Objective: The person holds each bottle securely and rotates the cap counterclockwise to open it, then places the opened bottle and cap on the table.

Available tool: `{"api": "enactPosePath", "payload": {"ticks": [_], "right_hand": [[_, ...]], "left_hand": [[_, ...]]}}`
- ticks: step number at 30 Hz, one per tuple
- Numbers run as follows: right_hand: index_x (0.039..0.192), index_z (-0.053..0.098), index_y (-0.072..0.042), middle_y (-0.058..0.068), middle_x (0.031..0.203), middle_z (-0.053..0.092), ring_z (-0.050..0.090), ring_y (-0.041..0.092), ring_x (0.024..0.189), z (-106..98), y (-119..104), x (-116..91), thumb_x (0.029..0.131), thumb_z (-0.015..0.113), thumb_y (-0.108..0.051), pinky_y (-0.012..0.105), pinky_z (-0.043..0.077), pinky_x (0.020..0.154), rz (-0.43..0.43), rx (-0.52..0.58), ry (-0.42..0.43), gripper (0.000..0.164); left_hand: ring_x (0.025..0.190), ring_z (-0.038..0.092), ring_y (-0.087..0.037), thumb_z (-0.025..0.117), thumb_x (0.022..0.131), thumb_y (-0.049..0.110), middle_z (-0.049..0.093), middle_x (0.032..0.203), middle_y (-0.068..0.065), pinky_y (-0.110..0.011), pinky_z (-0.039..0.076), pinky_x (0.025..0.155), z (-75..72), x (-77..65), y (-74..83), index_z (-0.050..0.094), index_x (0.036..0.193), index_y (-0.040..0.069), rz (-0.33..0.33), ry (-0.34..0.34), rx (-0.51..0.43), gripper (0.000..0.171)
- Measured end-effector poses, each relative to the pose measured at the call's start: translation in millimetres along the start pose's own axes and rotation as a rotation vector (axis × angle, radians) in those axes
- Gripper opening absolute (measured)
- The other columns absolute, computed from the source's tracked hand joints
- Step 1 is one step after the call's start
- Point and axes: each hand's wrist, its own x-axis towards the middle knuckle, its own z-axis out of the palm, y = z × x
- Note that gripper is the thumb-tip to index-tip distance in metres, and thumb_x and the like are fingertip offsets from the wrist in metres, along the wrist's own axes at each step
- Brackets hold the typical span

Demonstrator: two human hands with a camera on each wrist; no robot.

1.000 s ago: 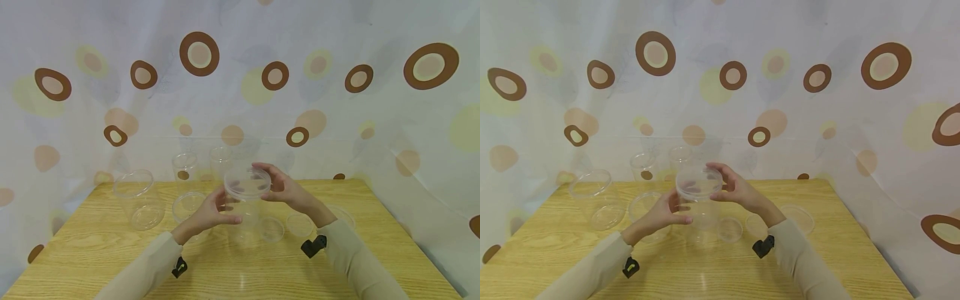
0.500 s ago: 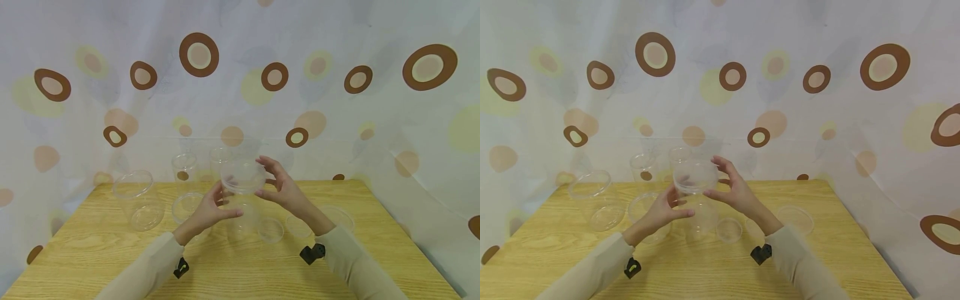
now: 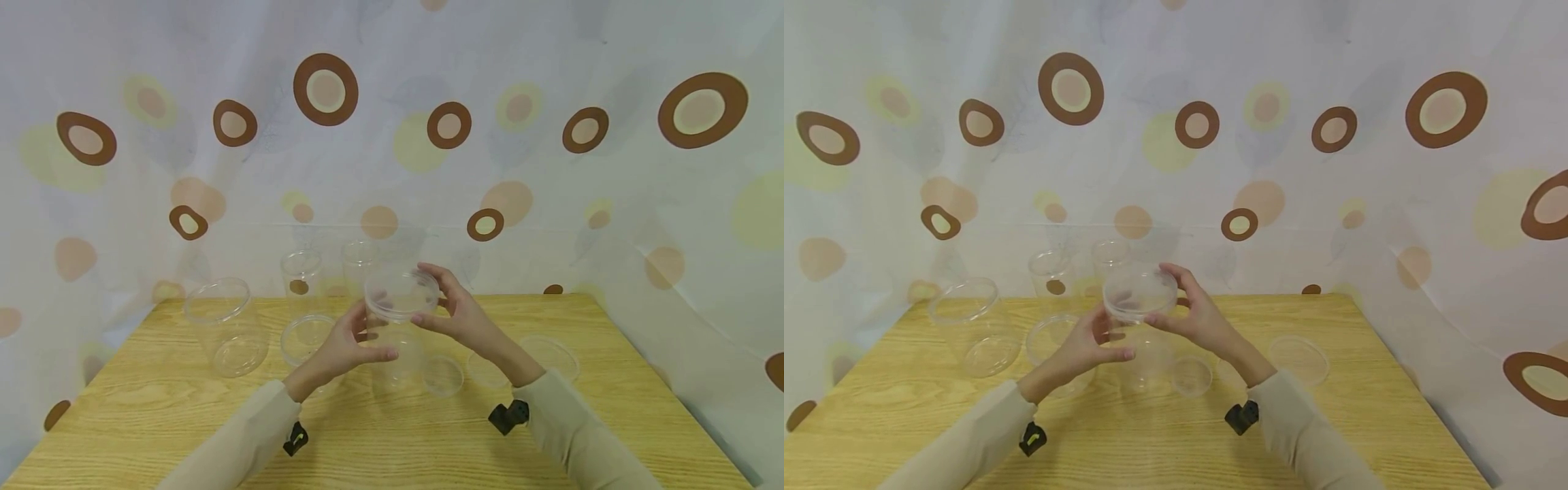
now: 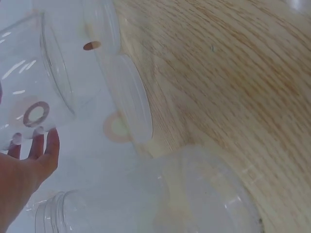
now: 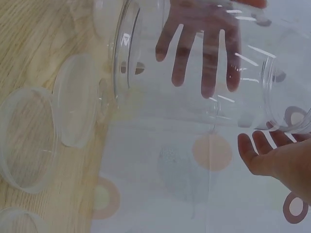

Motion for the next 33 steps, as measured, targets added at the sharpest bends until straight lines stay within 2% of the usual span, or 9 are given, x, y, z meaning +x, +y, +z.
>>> {"api": "enactPosePath", "payload": {"ticks": [5, 9, 12, 15, 18, 21, 24, 28, 33], "right_hand": [[0.143, 0.021, -0.016, 0.010, 0.142, 0.027, 0.037, 0.028, 0.123, -11.8, 5.3, 2.8, 0.085, 0.065, -0.017, 0.030, 0.047, 0.089, -0.018, 0.180, -0.159, 0.073], [0.144, 0.017, -0.009, 0.012, 0.143, 0.024, 0.034, 0.028, 0.123, -19.4, 9.2, 6.4, 0.087, 0.063, -0.013, 0.029, 0.046, 0.090, -0.021, 0.341, -0.289, 0.074], [0.144, 0.014, -0.005, 0.012, 0.143, 0.023, 0.034, 0.030, 0.123, -22.2, 11.3, 7.8, 0.087, 0.063, -0.014, 0.030, 0.046, 0.091, -0.022, 0.384, -0.341, 0.076], [0.146, 0.011, -0.008, 0.011, 0.145, 0.020, 0.032, 0.030, 0.125, -22.7, 11.9, 7.5, 0.086, 0.063, -0.016, 0.031, 0.045, 0.092, -0.023, 0.400, -0.356, 0.080], [0.147, 0.007, -0.012, 0.013, 0.149, 0.013, 0.029, 0.025, 0.128, -21.1, 10.2, 6.9, 0.085, 0.064, -0.016, 0.032, 0.044, 0.094, -0.043, 0.403, -0.320, 0.084], [0.146, 0.007, -0.013, 0.015, 0.151, 0.010, 0.027, 0.020, 0.131, -17.8, 7.4, 5.3, 0.085, 0.065, -0.016, 0.029, 0.041, 0.097, -0.067, 0.352, -0.228, 0.084], [0.146, 0.013, -0.014, 0.014, 0.150, 0.018, 0.028, 0.020, 0.131, -13.2, 3.7, 2.7, 0.083, 0.068, -0.017, 0.030, 0.037, 0.100, -0.066, 0.214, -0.105, 0.083], [0.144, 0.020, -0.015, 0.012, 0.147, 0.027, 0.028, 0.024, 0.132, -5.5, -0.8, 0.3, 0.080, 0.071, -0.019, 0.044, 0.031, 0.102, -0.049, 0.010, 0.024, 0.082], [0.140, 0.026, -0.017, 0.010, 0.142, 0.034, 0.035, 0.026, 0.127, 1.6, -2.3, 0.0, 0.080, 0.071, -0.020, 0.049, 0.032, 0.100, -0.019, -0.129, 0.090, 0.076]], "left_hand": [[0.122, 0.046, -0.032, 0.078, 0.072, 0.018, 0.039, 0.141, -0.005, -0.054, 0.036, 0.099, -2.0, -0.3, 0.3, 0.028, 0.142, 0.023, 0.003, -0.085, -0.055, 0.086], [0.123, 0.043, -0.039, 0.078, 0.073, 0.021, 0.038, 0.141, -0.009, -0.057, 0.035, 0.099, -4.0, -1.1, 0.7, 0.027, 0.143, 0.017, 0.001, -0.164, -0.090, 0.086], [0.123, 0.043, -0.040, 0.078, 0.073, 0.024, 0.038, 0.142, -0.010, -0.057, 0.036, 0.098, -5.5, -1.9, 0.9, 0.026, 0.143, 0.014, 0.000, -0.197, -0.090, 0.087], [0.123, 0.045, -0.035, 0.078, 0.073, 0.025, 0.038, 0.142, -0.009, -0.055, 0.036, 0.098, -6.1, -2.3, 1.8, 0.027, 0.143, 0.015, -0.005, -0.201, -0.079, 0.087], [0.123, 0.046, -0.030, 0.078, 0.072, 0.023, 0.039, 0.141, -0.008, -0.054, 0.036, 0.100, -6.0, -2.0, 2.6, 0.028, 0.142, 0.018, -0.009, -0.179, -0.065, 0.087], [0.123, 0.046, -0.027, 0.079, 0.071, 0.020, 0.041, 0.140, -0.006, -0.053, 0.036, 0.100, -5.5, -0.9, 3.0, 0.030, 0.141, 0.020, -0.015, -0.128, -0.038, 0.085], [0.123, 0.046, -0.027, 0.079, 0.071, 0.017, 0.041, 0.140, -0.004, -0.053, 0.036, 0.100, -4.8, 0.2, 3.1, 0.030, 0.141, 0.023, -0.018, -0.066, -0.021, 0.086], [0.124, 0.045, -0.028, 0.079, 0.071, 0.015, 0.040, 0.141, -0.002, -0.055, 0.034, 0.100, -4.4, 0.4, 2.8, 0.028, 0.142, 0.026, -0.014, -0.019, -0.012, 0.088], [0.124, 0.045, -0.028, 0.079, 0.071, 0.016, 0.038, 0.143, -0.001, -0.054, 0.034, 0.101, -4.1, -0.1, 2.7, 0.027, 0.142, 0.028, -0.013, -0.011, 0.000, 0.088]]}}
